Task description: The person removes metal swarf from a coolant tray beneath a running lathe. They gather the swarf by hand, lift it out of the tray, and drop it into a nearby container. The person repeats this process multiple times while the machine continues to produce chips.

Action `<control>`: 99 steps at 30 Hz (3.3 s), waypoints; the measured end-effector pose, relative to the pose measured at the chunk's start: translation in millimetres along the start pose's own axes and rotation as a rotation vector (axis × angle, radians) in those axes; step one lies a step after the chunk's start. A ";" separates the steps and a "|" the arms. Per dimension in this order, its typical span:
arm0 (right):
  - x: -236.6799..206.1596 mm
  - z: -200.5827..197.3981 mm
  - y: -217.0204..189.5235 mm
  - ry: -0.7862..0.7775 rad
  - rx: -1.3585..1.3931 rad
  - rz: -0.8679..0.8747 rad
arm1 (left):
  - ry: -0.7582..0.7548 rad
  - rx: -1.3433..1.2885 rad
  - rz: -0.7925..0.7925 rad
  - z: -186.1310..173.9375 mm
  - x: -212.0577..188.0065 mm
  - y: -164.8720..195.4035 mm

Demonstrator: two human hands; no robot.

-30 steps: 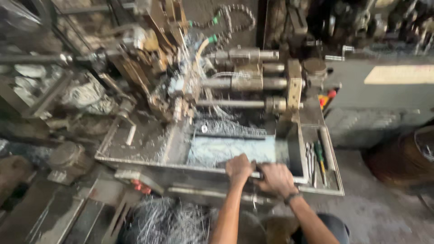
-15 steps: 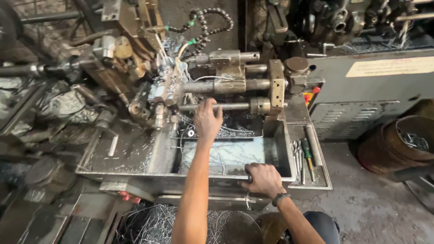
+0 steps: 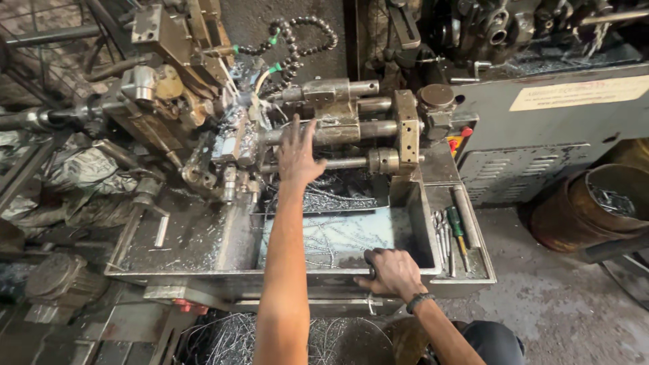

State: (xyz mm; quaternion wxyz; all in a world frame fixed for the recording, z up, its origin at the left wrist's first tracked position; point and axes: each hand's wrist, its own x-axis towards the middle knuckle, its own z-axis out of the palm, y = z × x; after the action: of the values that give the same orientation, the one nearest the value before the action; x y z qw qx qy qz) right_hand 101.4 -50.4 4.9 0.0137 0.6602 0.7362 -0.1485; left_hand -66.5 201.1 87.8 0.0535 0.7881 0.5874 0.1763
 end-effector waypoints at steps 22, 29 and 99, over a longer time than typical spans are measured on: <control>3.1 13.6 9.3 0.212 0.008 -0.126 | 0.007 -0.559 0.008 117.8 -212.6 48.7; -3.6 6.8 6.8 0.178 0.068 -0.112 | 0.106 -0.811 -0.030 102.8 -206.8 49.9; 103.0 8.8 27.6 0.190 1.654 0.247 | 0.123 -0.213 -0.424 78.0 -194.0 -24.4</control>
State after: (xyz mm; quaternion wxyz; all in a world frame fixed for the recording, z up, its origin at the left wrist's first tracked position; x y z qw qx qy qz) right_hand 113.6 49.6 -31.3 -0.5205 0.5429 0.3106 -0.5812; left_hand -110.1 34.9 -33.7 0.1360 0.6247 0.7201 0.2698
